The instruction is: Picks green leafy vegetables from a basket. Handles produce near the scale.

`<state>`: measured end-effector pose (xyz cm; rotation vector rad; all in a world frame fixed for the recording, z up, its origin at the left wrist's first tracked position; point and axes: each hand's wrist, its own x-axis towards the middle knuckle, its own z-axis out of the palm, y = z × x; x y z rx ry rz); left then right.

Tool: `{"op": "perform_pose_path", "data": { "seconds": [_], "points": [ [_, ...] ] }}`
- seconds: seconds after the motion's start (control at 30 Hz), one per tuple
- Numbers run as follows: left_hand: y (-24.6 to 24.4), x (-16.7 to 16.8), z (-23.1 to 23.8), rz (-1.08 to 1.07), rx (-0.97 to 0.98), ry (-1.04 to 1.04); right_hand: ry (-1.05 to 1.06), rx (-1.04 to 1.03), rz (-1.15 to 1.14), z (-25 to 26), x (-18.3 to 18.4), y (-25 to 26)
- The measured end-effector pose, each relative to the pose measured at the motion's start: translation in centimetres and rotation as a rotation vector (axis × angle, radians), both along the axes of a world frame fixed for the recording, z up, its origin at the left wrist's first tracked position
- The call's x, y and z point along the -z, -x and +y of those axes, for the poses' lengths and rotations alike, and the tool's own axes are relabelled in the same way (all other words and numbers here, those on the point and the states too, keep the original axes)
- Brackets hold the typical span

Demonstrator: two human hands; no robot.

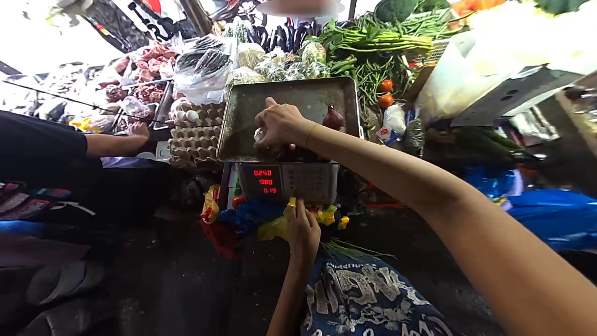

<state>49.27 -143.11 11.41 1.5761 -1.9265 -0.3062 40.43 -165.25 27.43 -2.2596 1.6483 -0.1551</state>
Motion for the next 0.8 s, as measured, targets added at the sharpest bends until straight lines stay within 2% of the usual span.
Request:
{"op": "perform_pose_path", "data": {
  "seconds": [0.07,0.13,0.2,0.33,0.37,0.43,0.47,0.53,0.6,0.67,0.73,0.8],
  "points": [
    [0.0,1.5,-0.5,-0.134,0.040,0.112,0.002,-0.007,-0.009,-0.2,0.3,-0.3],
    [0.0,2.3,-1.0,-0.187,0.044,0.136,0.029,-0.021,-0.171,-0.7,0.9,0.7],
    [-0.1,2.6,-1.1,-0.195,0.038,0.151,0.024,-0.005,-0.542,-0.2,0.6,2.7],
    [-1.2,3.4,-1.6,-0.265,0.063,0.193,-0.309,0.240,-1.366,4.7,-2.9,7.5],
    [-1.5,3.7,-1.7,-0.276,0.071,0.209,-0.368,0.303,-1.504,5.5,-3.4,8.6],
    [-1.5,4.0,-1.9,-0.272,0.073,0.228,-0.424,0.355,-1.593,7.1,-3.7,10.2],
    [-1.5,4.0,-1.9,-0.271,0.077,0.218,-0.420,0.342,-1.556,7.9,-3.6,10.8],
    [-1.6,3.9,-2.0,-0.281,0.095,0.193,-0.320,0.299,-1.340,9.7,-3.3,11.4],
    [-1.9,3.7,-2.0,-0.284,0.108,0.181,-0.089,0.187,-0.973,11.0,-2.3,12.0],
    [-2.0,3.5,-2.0,-0.276,0.114,0.184,0.134,0.118,-0.497,12.0,-1.1,12.2],
    [-2.2,3.3,-1.9,-0.289,0.125,0.165,0.169,0.140,-0.117,12.6,-0.3,11.7],
    [-2.3,3.1,-2.1,-0.317,0.139,0.166,0.129,0.159,0.103,12.6,-0.5,10.9]
  ]
}}
